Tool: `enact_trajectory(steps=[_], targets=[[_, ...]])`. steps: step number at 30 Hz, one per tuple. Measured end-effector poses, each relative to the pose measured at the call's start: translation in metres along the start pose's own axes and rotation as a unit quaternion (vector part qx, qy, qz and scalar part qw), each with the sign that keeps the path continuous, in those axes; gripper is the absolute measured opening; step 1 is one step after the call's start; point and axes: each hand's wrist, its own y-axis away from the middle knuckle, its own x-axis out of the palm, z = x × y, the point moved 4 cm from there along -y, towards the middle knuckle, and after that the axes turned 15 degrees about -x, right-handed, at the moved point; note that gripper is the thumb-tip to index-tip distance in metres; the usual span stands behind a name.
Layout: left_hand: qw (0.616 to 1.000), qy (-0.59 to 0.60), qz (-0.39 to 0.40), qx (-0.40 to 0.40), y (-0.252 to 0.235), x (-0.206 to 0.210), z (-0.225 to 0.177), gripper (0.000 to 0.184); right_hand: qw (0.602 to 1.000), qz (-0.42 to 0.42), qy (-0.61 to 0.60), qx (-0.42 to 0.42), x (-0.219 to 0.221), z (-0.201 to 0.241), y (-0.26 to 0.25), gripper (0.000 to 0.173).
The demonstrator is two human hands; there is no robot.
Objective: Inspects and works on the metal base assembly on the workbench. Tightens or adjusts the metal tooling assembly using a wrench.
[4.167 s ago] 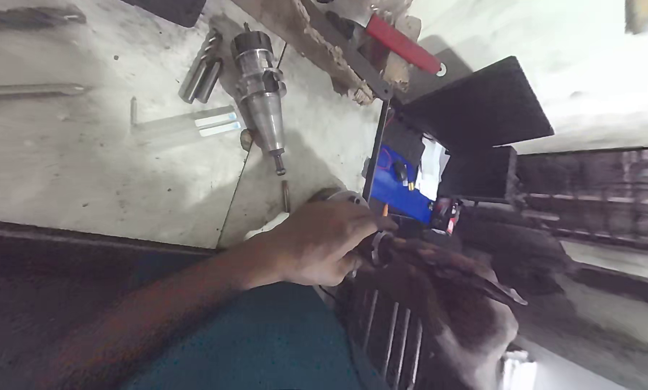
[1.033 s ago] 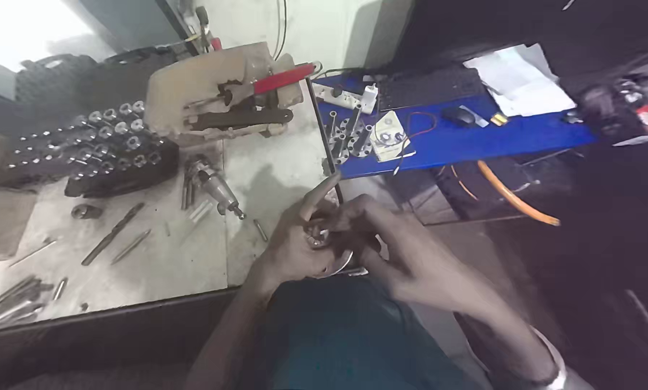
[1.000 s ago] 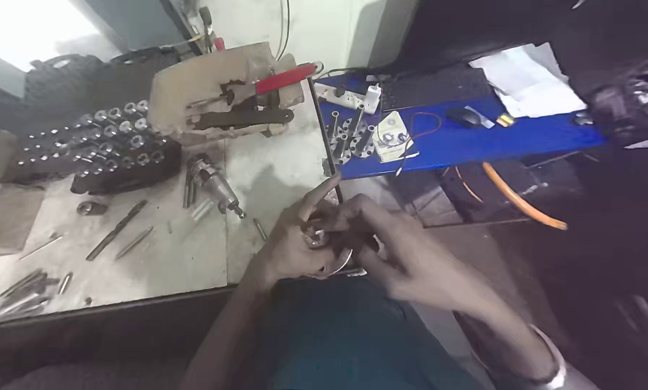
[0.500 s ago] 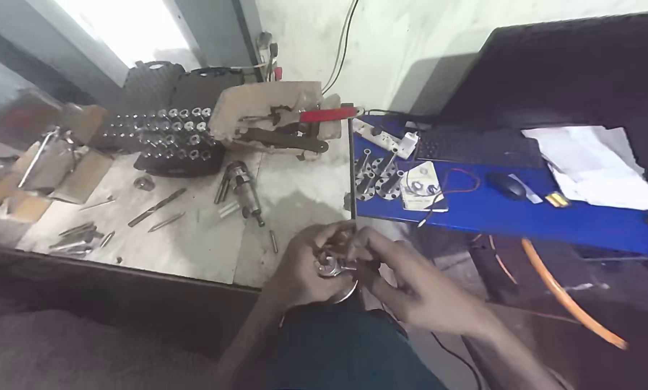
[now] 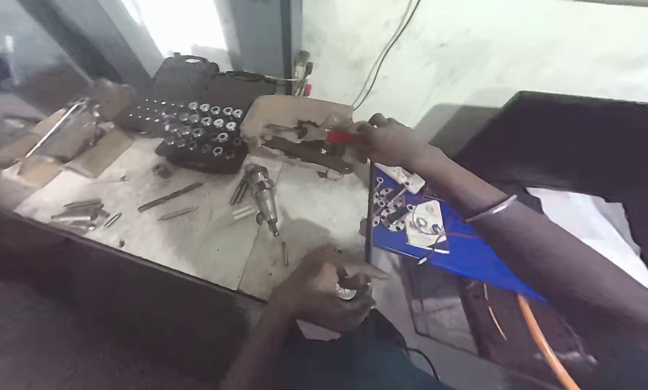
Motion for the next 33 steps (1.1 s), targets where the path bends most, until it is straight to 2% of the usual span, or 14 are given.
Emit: enact_trajectory(steps=[3,6,9,11,12,15,16,18,22,26,30,33], targets=[[0.993,-0.029,-0.111,-0.024,0.011,0.006,-0.001,0.031,0.997,0.08,0.005,0.024,0.003,0.006,-0.024,0.049],[0.964,-0.031,-0.255,-0.075,0.027,0.018,-0.008,0.042,0.999,0.034,0.005,-0.037,-0.014,0.002,-0.005,0.044],[0.921,-0.005,-0.373,-0.112,0.053,0.032,-0.029,0.056,0.991,-0.038,0.001,-0.125,-0.023,-0.054,0.026,0.036],[0.89,-0.033,-0.437,-0.127,0.067,0.045,-0.045,0.055,0.986,-0.055,-0.041,-0.152,-0.04,-0.091,0.046,0.029],[0.877,-0.046,-0.46,-0.132,0.07,0.05,-0.054,0.053,0.983,-0.052,-0.075,-0.158,-0.045,-0.107,0.056,0.032],[0.833,-0.095,-0.517,-0.172,0.065,0.064,-0.076,0.049,0.967,-0.031,-0.138,-0.213,-0.034,-0.129,0.076,0.06],[0.818,-0.111,-0.532,-0.189,0.063,0.067,-0.083,0.047,0.955,-0.037,-0.146,-0.256,-0.026,-0.124,0.08,0.059],[0.79,-0.136,-0.558,-0.215,0.058,0.071,-0.093,0.047,0.924,-0.088,-0.116,-0.355,-0.01,-0.102,0.085,0.043],[0.762,-0.153,-0.579,-0.246,0.052,0.078,-0.104,0.047,0.893,-0.099,-0.031,-0.438,0.008,-0.037,0.079,0.027],[0.763,-0.145,-0.572,-0.266,0.05,0.076,-0.102,0.041,0.901,-0.011,-0.019,-0.434,0.014,0.014,0.083,0.021],[0.778,-0.101,-0.551,-0.285,0.048,0.073,-0.093,0.035,0.911,0.0,-0.025,-0.411,0.028,0.03,0.108,0.021],[0.785,-0.098,-0.545,-0.277,0.049,0.073,-0.09,0.031,0.922,-0.027,-0.027,-0.386,0.034,0.032,0.126,0.021]])
